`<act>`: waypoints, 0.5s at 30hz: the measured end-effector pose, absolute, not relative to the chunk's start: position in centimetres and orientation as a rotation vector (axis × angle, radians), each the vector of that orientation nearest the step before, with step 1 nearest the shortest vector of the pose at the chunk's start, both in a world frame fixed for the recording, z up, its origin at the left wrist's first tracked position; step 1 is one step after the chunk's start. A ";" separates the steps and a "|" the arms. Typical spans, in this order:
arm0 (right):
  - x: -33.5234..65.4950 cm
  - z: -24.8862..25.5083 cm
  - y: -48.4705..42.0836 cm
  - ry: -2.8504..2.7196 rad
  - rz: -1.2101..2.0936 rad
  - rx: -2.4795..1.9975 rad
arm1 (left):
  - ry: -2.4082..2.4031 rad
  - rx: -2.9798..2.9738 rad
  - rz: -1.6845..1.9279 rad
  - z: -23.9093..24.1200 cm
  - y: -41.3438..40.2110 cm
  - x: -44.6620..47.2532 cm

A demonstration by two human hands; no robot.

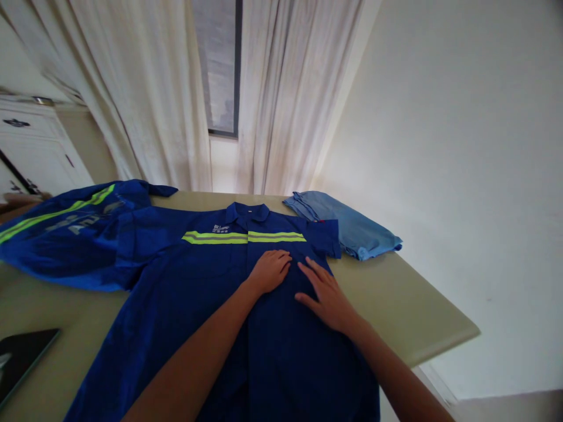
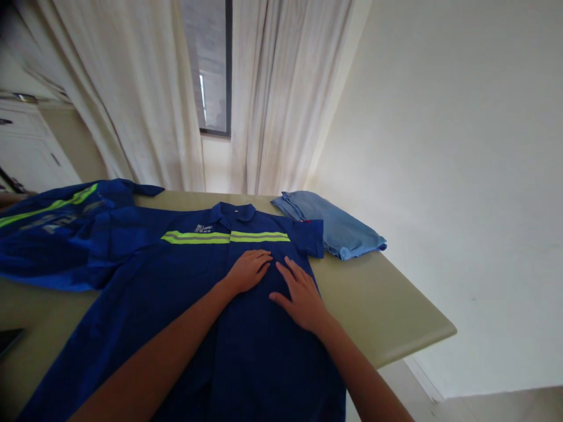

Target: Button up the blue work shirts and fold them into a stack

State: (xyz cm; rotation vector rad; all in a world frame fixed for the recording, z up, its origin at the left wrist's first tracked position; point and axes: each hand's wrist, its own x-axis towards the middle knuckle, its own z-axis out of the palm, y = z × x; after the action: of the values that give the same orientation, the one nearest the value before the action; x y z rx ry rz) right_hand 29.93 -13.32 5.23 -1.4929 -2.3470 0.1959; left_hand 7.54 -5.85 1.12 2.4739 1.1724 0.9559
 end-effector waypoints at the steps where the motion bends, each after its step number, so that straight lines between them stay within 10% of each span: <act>1: 29.6 3.8 -15.0 -2.431 0.223 -1.485 | 1.219 2.525 0.952 1.6 -6.3 7.3; 15: 32.7 4.2 -23.1 -2.563 0.230 -1.581 | 2.085 2.403 0.258 0.2 -18.8 -6.1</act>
State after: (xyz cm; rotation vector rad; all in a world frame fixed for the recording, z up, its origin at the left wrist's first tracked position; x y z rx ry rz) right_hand 32.69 -23.06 4.16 -1.5808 -2.5631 0.2304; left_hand -6.06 -18.80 0.16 2.4032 2.0846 0.2579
